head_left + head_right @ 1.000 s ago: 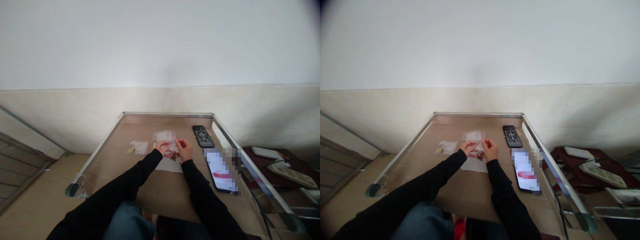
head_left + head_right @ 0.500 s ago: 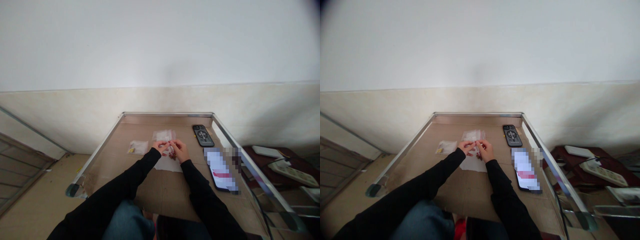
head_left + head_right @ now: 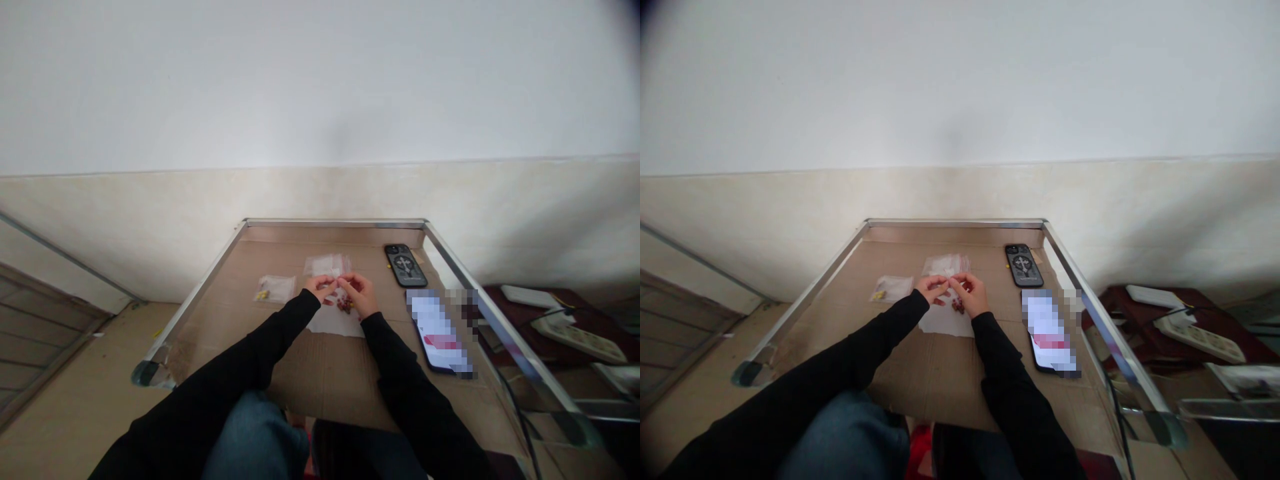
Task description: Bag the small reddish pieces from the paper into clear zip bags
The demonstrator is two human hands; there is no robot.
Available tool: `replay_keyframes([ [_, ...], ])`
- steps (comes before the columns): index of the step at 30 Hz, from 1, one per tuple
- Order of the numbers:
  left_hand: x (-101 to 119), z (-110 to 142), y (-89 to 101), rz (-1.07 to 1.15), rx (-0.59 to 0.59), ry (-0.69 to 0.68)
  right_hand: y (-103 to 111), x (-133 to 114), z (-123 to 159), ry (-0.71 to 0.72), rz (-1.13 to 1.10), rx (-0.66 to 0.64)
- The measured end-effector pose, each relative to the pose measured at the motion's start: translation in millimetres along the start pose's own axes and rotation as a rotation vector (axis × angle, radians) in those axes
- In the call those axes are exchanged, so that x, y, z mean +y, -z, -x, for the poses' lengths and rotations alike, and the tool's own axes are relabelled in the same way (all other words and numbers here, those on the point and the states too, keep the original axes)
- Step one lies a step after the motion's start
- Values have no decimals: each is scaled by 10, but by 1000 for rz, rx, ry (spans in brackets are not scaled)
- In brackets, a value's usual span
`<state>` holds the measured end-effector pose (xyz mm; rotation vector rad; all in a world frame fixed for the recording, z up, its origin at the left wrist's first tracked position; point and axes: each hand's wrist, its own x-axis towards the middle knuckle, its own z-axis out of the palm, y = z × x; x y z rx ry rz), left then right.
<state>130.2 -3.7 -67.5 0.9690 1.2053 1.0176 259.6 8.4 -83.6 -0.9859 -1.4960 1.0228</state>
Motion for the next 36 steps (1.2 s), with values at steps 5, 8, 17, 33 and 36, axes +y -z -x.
replay_keyframes([
  [5, 19, 2, -18, -85, 26, -8, -11, -28, 18, 12, 63, -9],
  [8, 9, -3, -23, -174, 43, -48, -17, -4, 20, 29, 90, -3],
  [17, -60, 1, 47, -614, 39, -382, -17, 61, 15, -57, 20, -48],
  [33, -5, 5, 20, -940, 6, -407, -45, 24, 72, 1, 218, -52],
  [36, 55, 35, 6, -1012, 69, -402, -26, 10, 62, 39, 361, 28],
])
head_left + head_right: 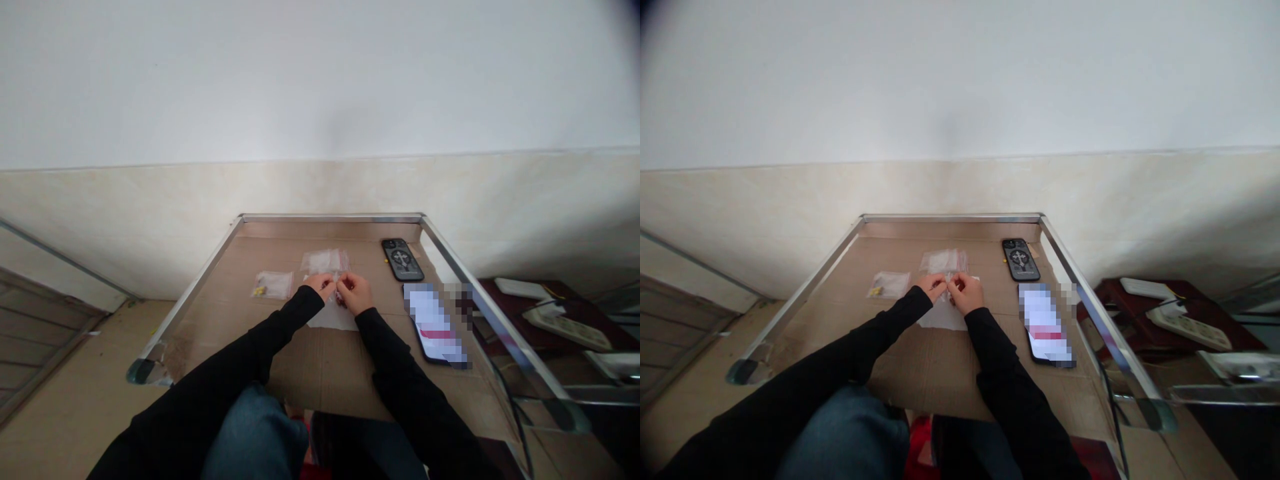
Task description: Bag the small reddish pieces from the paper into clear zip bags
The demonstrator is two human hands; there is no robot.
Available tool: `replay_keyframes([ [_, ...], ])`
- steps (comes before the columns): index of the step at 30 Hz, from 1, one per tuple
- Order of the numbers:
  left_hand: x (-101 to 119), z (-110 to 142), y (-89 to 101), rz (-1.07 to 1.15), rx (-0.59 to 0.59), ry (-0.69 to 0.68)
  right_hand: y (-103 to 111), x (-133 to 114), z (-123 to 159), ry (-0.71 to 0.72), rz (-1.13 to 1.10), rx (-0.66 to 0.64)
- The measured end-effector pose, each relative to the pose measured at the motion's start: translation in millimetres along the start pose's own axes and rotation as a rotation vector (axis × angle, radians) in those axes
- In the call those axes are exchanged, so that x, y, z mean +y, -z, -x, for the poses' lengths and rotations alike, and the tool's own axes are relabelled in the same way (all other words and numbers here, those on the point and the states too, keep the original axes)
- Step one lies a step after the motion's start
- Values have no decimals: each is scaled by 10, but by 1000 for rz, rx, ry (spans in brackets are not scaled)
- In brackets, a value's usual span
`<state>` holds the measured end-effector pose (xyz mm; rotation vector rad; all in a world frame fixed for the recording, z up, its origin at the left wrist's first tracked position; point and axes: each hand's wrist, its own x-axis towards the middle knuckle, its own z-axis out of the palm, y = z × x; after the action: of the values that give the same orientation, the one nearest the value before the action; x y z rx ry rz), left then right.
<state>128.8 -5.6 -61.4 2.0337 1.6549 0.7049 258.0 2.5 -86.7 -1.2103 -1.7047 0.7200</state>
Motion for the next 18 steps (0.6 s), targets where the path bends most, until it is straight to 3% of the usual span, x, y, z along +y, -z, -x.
replay_keyframes([
  [5, -20, -7, 44, -7, 123, 45, 52, 16, -7, -15, 285, 146],
  [9, -82, -10, 29, 6, 165, 32, 61, 24, 12, 12, 454, 155],
  [18, -118, 17, 9, 58, 164, 34, 52, -44, 1, 161, 231, -60],
])
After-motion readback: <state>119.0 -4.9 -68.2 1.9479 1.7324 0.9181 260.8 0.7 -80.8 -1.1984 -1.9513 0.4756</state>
